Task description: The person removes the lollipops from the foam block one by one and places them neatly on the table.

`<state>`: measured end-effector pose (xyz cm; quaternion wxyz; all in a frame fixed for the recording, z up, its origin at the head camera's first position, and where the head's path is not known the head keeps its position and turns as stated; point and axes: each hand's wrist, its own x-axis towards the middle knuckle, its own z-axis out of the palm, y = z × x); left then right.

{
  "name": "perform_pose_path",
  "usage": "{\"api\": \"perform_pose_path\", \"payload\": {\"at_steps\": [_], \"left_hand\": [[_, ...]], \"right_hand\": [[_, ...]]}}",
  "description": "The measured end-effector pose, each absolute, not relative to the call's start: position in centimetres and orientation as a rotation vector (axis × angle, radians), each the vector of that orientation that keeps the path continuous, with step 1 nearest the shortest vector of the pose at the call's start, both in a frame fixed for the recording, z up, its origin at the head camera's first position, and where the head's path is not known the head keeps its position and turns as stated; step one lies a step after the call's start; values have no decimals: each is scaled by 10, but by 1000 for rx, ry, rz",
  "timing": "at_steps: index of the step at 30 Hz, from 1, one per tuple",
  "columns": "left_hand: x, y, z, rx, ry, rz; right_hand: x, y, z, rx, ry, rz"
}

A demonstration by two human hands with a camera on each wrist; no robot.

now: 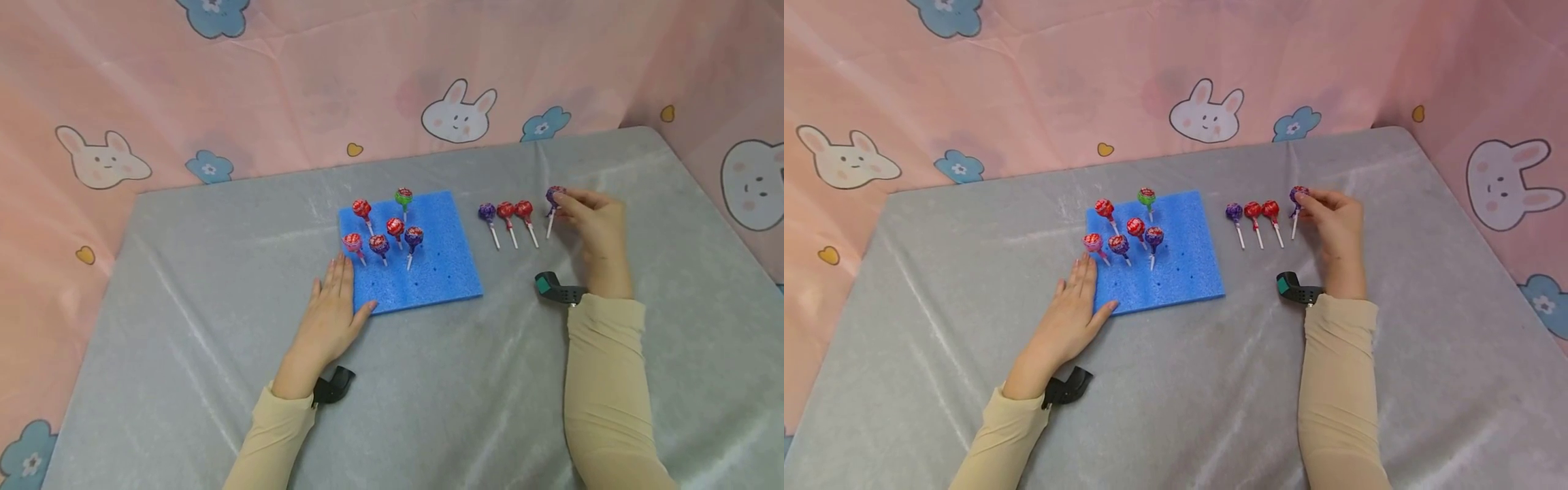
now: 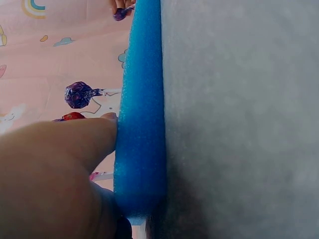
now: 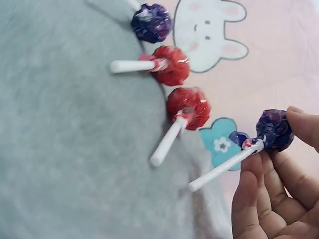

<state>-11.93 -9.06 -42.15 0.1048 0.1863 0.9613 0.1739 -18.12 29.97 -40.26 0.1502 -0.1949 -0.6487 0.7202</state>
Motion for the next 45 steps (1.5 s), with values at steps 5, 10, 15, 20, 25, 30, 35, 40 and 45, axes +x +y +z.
{"api": "perform_pose_path", "payload": {"at_steps": [5, 10, 15, 20, 25, 30, 35, 40, 45], "left_hand": [[-120, -91, -422, 547, 2832, 511], [-120, -91, -422, 554, 2835, 508], [-120, -91, -421, 554, 2832, 520], [-120, -91, -421, 557, 2836, 519], [-119, -91, -421, 562, 2842, 520], [-119, -91, -421, 558, 2838, 517], [-119, -91, -420, 557, 2836, 520], [-119, -91, -420, 557, 2835, 521], [-120, -90, -421, 557, 2831, 524]], "right_hand": [[-183, 300, -408, -620, -2028, 1963], [-185, 298, -412, -591, -2017, 1954], [-186, 299, -413, -606, -2000, 1988], [-185, 301, -412, -603, -2009, 2026], [-183, 302, -410, -624, -2266, 1849], [-185, 300, -411, -621, -2524, 1551], [-186, 301, -413, -610, -2645, 1376], [-187, 302, -415, -593, -2629, 1386], [-187, 304, -418, -571, -2626, 1375]]}}
